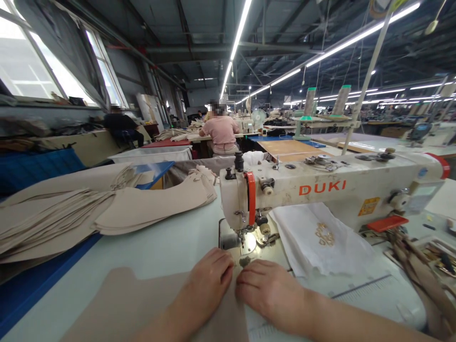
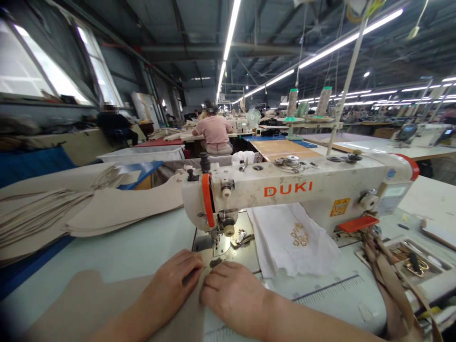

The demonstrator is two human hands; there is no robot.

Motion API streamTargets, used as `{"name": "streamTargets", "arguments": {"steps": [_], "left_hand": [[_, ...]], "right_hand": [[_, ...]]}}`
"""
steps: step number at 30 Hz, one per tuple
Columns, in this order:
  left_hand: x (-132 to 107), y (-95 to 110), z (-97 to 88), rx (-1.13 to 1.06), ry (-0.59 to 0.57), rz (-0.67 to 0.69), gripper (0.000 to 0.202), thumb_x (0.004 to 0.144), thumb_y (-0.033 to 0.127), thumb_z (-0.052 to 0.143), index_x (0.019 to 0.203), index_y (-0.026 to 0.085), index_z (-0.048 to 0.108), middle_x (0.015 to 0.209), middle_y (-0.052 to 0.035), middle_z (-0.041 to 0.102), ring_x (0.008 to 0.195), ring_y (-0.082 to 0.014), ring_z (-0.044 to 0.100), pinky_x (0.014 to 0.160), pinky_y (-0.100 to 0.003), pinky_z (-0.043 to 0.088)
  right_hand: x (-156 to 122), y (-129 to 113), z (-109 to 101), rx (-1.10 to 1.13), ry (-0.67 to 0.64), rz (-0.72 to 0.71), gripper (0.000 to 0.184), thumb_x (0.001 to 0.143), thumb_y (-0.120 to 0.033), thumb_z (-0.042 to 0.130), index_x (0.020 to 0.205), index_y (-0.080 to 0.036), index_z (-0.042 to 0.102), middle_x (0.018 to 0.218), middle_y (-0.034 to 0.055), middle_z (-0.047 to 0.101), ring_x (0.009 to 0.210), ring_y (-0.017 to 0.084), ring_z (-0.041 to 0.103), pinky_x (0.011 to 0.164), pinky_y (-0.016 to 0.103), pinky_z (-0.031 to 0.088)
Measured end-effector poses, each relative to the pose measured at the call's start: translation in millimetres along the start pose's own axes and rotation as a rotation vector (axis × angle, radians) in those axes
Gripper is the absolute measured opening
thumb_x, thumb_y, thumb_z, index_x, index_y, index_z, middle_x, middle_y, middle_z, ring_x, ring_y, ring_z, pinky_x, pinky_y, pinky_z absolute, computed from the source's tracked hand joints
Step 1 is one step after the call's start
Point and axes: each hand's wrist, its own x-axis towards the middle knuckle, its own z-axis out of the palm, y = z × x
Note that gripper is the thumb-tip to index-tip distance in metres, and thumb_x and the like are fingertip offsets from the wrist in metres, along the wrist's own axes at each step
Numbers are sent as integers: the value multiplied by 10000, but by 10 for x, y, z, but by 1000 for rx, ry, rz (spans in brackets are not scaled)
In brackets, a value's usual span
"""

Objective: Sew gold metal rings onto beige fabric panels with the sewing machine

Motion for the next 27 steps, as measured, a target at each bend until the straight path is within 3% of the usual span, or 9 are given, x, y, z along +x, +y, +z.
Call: {"name": "streamTargets", "arguments": {"steps": [13, 27], "left_hand": [[33, 19, 51, -22, 74, 94, 201, 893, 64, 462, 763, 178, 564, 724, -19, 633, 716, -183, 592, 670, -299, 515], [17, -11, 73, -36, 64, 85, 189, 924, 92, 437, 808, 183, 556, 755, -22, 627, 739, -184, 583, 683, -303, 507]], "right_hand": [[-42, 42, 103, 86, 39, -21, 157, 954, -158, 467, 873, -138, 599, 915, 60, 656, 871, 180, 568, 839, 307, 473], [-39, 29, 72, 106, 29, -12, 194, 966, -161, 438, 874, -136, 606, 919, 67, 658, 883, 185, 567, 865, 306, 468]]}}
